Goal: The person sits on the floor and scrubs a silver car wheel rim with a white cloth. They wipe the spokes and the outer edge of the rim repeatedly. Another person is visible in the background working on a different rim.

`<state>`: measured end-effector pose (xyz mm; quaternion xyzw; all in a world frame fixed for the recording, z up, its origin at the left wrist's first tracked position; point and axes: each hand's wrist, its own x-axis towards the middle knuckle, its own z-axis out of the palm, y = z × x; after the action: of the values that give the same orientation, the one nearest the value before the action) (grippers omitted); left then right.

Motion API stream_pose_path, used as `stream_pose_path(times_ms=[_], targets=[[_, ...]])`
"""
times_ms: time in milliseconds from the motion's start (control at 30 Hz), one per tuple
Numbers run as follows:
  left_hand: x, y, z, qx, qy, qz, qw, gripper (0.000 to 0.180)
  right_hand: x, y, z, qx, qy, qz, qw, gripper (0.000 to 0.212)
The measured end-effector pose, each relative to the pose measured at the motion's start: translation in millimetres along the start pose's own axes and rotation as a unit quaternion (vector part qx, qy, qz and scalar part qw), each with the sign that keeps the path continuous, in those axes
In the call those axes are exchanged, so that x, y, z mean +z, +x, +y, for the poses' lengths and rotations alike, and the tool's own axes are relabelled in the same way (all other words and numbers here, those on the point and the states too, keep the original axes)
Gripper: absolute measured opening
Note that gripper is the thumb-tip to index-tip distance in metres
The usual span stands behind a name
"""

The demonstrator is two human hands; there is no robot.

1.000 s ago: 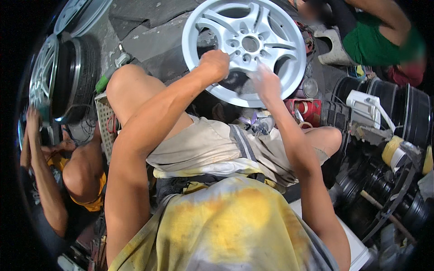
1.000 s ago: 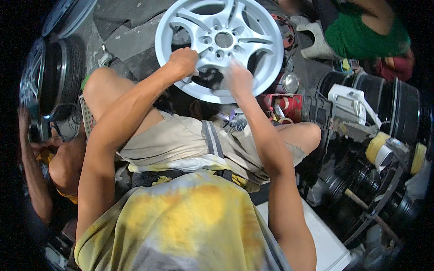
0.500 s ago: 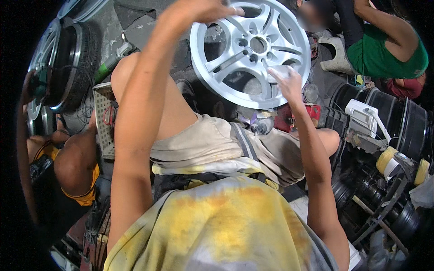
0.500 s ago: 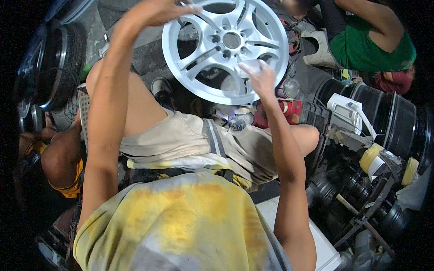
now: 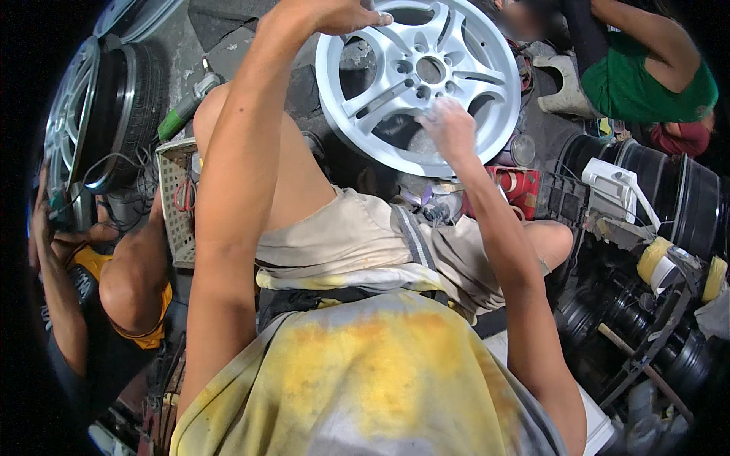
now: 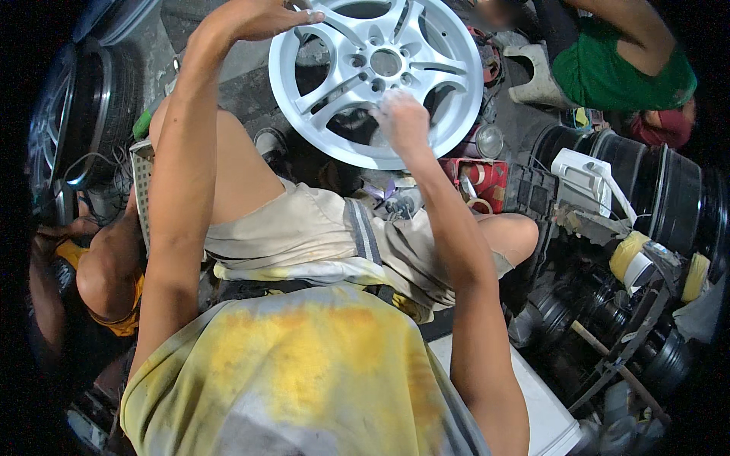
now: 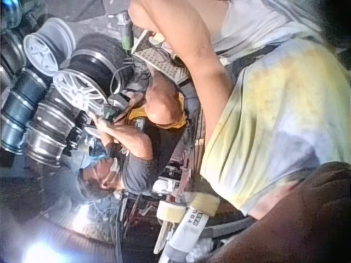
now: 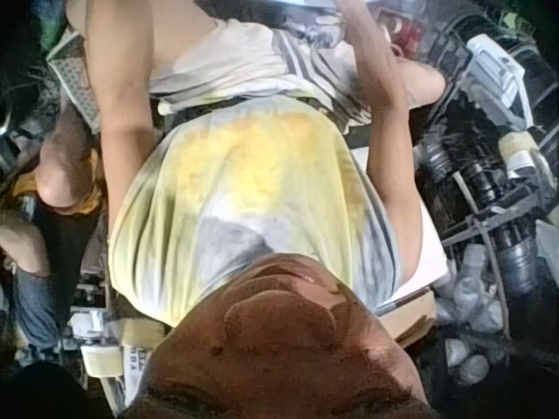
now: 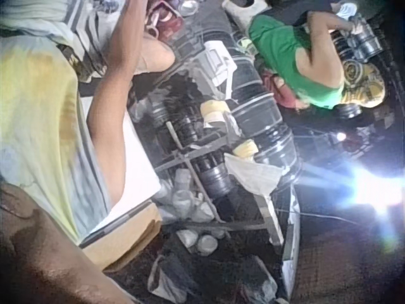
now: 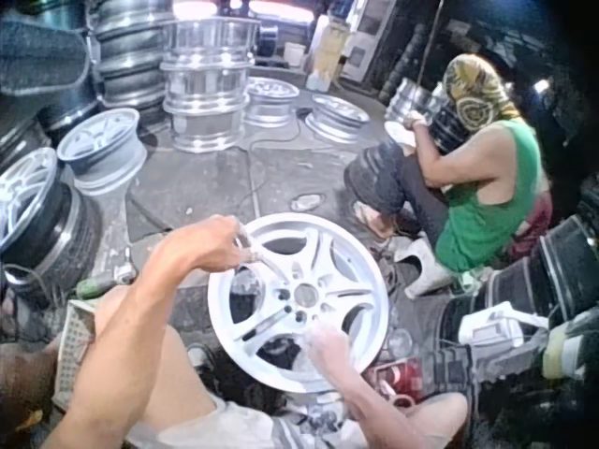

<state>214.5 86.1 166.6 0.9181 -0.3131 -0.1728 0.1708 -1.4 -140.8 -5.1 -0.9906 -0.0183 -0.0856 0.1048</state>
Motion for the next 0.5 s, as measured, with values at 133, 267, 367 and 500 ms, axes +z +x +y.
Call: stream_pose_path(times_ms=[133, 267, 367, 500], targets=[[3.8, 4.3, -7.3, -0.006, 0.053, -0.014, 0.998, 0.051, -6.8, -23.0, -0.2, 0.102, 0.01, 0.0, 0.995, 0.034], [-6.4, -11.1, -22.8, -0.025, -0.023, 0.007, 0.999, 0.052, -22.3, -42.3, -7.5, 0.2, 0.005, -0.099, 0.975, 0.034], [-4.6, -4.5, -7.3, -0.025, 0.004, -0.005, 1.0, 0.051, -4.4, -7.1, -2.1, 0.019, 0.02, 0.025, 0.999, 0.033], [2.4, 0.9, 1.6, 0.002, 0.006, -0.008, 1.0, 0.051, 12.9, -10.5, 4.0, 0.056, 0.007, 0.01, 0.998, 0.034]])
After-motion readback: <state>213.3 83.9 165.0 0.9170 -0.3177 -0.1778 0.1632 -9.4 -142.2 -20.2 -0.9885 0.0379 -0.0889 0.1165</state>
